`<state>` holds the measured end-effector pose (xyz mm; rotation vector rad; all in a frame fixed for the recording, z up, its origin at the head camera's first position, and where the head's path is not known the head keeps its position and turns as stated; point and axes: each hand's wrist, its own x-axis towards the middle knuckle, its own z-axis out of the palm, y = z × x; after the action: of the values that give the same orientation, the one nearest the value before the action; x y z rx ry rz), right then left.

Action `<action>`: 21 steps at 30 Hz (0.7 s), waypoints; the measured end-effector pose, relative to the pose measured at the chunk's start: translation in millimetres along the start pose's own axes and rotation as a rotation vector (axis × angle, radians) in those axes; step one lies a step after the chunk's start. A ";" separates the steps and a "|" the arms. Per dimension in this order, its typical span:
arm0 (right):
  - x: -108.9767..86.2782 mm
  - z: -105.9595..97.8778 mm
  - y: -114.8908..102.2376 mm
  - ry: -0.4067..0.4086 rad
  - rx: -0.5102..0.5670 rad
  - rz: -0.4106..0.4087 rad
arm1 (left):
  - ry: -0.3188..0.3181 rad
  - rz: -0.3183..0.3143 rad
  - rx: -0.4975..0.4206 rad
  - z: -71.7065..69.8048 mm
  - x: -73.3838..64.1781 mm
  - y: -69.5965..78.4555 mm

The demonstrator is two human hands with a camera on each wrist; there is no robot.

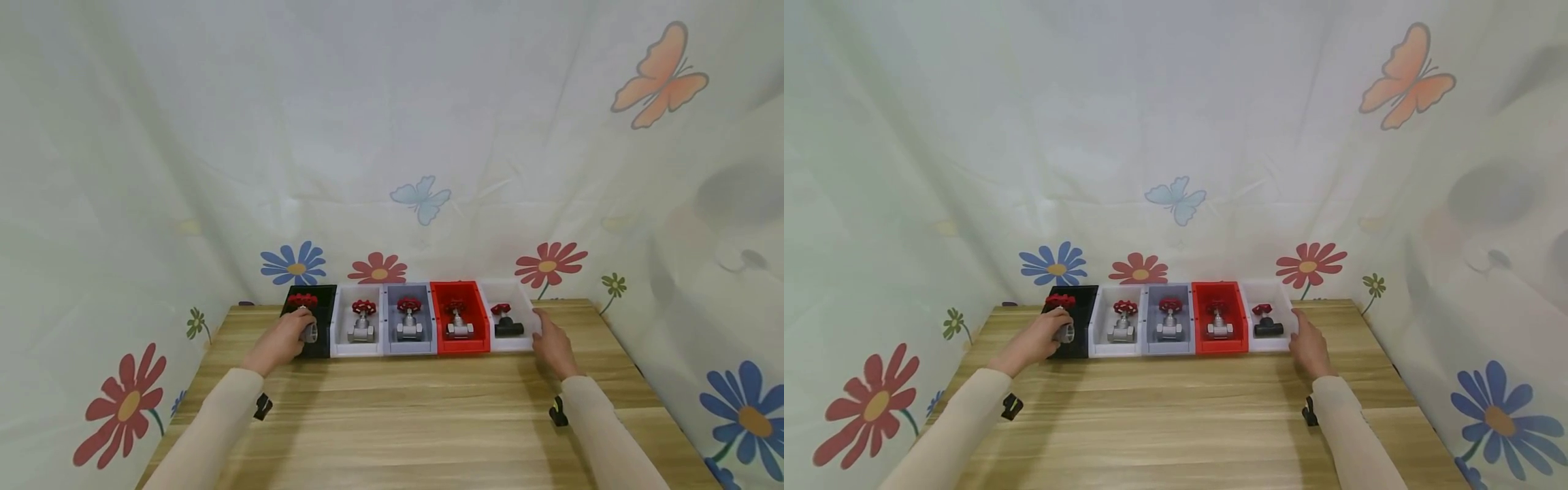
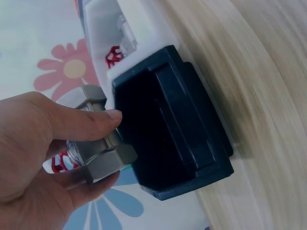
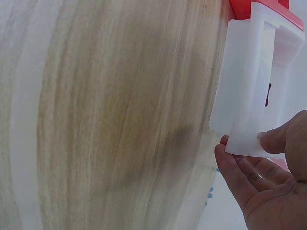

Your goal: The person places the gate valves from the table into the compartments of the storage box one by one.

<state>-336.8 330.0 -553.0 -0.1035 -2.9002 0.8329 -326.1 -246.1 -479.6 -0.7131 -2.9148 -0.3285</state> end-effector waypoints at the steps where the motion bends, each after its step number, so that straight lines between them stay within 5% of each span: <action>1: 0.1 0.1 0.1 -0.001 0.001 0.000 | 0.005 0.011 0.001 1.0 1.7 -2.1; 8: 0.4 0.5 -0.5 -0.001 -0.001 0.000 | 0.041 0.080 0.021 9.7 14.4 -16.2; 21: 0.0 -0.5 -1.6 -0.017 0.001 0.023 | -0.026 -0.035 0.025 30.0 31.7 -31.7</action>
<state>-336.8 328.8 -551.8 -0.1299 -2.9202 0.8427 -370.9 -252.4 -509.0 -0.6687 -2.9533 -0.2876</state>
